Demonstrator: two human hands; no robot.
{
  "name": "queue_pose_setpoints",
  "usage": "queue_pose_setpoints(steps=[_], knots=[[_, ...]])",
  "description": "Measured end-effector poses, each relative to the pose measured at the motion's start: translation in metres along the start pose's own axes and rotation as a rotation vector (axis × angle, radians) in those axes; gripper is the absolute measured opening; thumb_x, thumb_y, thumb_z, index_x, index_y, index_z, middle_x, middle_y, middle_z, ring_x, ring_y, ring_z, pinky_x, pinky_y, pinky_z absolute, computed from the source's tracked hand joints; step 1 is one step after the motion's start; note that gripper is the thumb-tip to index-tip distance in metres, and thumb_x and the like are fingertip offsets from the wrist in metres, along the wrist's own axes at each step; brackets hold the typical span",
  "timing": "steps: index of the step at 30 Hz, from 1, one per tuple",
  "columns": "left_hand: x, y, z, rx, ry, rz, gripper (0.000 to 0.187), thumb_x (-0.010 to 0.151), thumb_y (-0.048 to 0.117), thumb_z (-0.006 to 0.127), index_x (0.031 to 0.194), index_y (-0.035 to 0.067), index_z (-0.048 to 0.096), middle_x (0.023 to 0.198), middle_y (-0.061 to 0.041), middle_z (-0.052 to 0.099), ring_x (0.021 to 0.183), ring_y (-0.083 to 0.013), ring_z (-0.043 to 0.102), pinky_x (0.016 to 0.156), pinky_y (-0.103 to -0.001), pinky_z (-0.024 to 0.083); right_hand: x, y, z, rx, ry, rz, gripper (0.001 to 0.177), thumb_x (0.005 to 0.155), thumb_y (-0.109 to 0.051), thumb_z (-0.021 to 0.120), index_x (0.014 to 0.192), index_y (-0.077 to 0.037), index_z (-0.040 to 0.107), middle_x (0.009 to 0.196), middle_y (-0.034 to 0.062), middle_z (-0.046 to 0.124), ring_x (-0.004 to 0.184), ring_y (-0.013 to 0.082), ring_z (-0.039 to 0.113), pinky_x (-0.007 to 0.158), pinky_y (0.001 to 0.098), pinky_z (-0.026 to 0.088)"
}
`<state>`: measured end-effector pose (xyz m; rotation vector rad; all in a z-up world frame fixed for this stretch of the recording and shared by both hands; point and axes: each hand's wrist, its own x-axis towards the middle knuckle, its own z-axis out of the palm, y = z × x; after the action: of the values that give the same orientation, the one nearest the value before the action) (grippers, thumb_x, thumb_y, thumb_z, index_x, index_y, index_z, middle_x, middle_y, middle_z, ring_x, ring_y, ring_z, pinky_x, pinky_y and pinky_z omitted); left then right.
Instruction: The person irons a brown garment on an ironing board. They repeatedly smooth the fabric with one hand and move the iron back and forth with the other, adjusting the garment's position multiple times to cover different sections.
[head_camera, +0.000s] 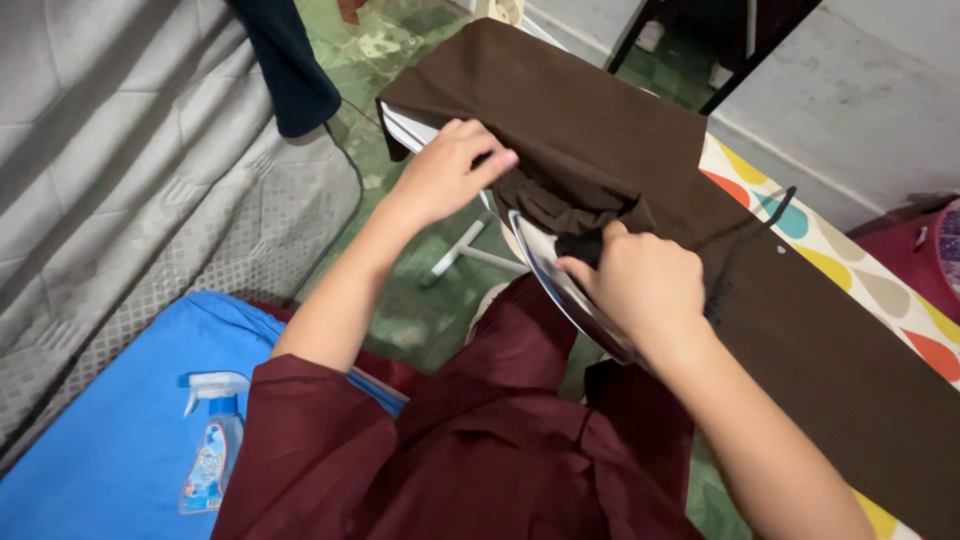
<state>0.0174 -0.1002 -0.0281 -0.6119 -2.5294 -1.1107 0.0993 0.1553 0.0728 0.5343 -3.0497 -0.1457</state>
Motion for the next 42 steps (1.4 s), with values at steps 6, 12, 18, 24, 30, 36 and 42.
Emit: queue_pose_setpoints(steps=[6, 12, 18, 24, 30, 36, 42], knots=[[0.003, -0.01, -0.002, 0.213, -0.081, -0.223, 0.04, 0.092, 0.042, 0.074, 0.099, 0.004, 0.067, 0.101, -0.013, 0.069, 0.1, -0.0339, 0.065, 0.082, -0.047, 0.052, 0.01, -0.013, 0.002, 0.001, 0.024, 0.008, 0.066, 0.083, -0.07, 0.069, 0.081, -0.005, 0.067, 0.063, 0.014, 0.069, 0.061, 0.0336, 0.072, 0.055, 0.0442, 0.057], [0.007, -0.019, -0.001, -0.066, -0.035, -0.354, 0.04, 0.082, 0.033, 0.082, 0.102, 0.004, 0.062, 0.088, -0.007, 0.068, 0.08, -0.0197, 0.066, 0.071, -0.035, 0.053, -0.01, 0.003, -0.007, -0.032, -0.09, -0.01, 0.064, 0.082, -0.071, 0.067, 0.084, -0.007, 0.068, 0.062, 0.0139, 0.07, 0.06, 0.0332, 0.072, 0.054, 0.0442, 0.057], [0.01, -0.052, 0.022, -0.588, 0.115, -0.377, 0.025, 0.093, 0.01, 0.074, 0.104, 0.003, 0.053, 0.078, 0.003, 0.059, 0.069, -0.0064, 0.05, 0.063, -0.023, 0.044, 0.005, -0.006, -0.007, -0.004, -0.086, -0.02, 0.064, 0.084, -0.07, 0.066, 0.089, -0.006, 0.069, 0.067, 0.0152, 0.072, 0.065, 0.0342, 0.073, 0.057, 0.0443, 0.057], [0.002, -0.042, 0.029, -0.318, 0.194, -0.327, 0.022, 0.094, 0.009, 0.076, 0.105, 0.003, 0.058, 0.089, -0.003, 0.062, 0.077, -0.0113, 0.058, 0.071, -0.028, 0.049, 0.025, -0.024, -0.003, 0.053, -0.074, -0.057, 0.063, 0.088, -0.068, 0.065, 0.095, -0.005, 0.068, 0.071, 0.0146, 0.072, 0.067, 0.0334, 0.073, 0.06, 0.0435, 0.058], [-0.034, 0.036, 0.034, 0.015, 0.595, -0.061, 0.033, 0.09, 0.004, 0.071, 0.121, 0.003, 0.06, 0.123, -0.015, 0.061, 0.111, -0.029, 0.059, 0.1, -0.041, 0.047, -0.027, 0.038, -0.005, -0.088, -0.169, 0.002, 0.062, 0.083, -0.074, 0.063, 0.095, -0.014, 0.072, 0.066, 0.0102, 0.072, 0.062, 0.031, 0.073, 0.055, 0.0429, 0.057], [-0.047, 0.094, 0.063, -0.044, 0.156, 0.454, 0.023, 0.09, 0.011, 0.072, 0.112, 0.016, 0.067, 0.13, -0.002, 0.064, 0.125, -0.0221, 0.061, 0.102, -0.04, 0.051, -0.125, 0.18, 0.011, -0.283, -0.249, 0.349, 0.071, 0.078, -0.082, 0.058, 0.107, -0.02, 0.077, 0.055, 0.0095, 0.068, 0.053, 0.0279, 0.07, 0.05, 0.0407, 0.056], [-0.035, 0.149, 0.1, 0.135, 0.003, 0.728, 0.025, 0.09, 0.027, 0.071, 0.112, 0.015, 0.07, 0.133, 0.0, 0.062, 0.128, -0.0181, 0.058, 0.102, -0.05, 0.044, -0.253, 0.354, 0.093, -0.125, -0.097, 0.569, 0.073, 0.076, -0.082, 0.063, 0.086, -0.011, 0.075, 0.053, 0.0118, 0.066, 0.043, 0.0262, 0.065, 0.049, 0.0362, 0.053]])
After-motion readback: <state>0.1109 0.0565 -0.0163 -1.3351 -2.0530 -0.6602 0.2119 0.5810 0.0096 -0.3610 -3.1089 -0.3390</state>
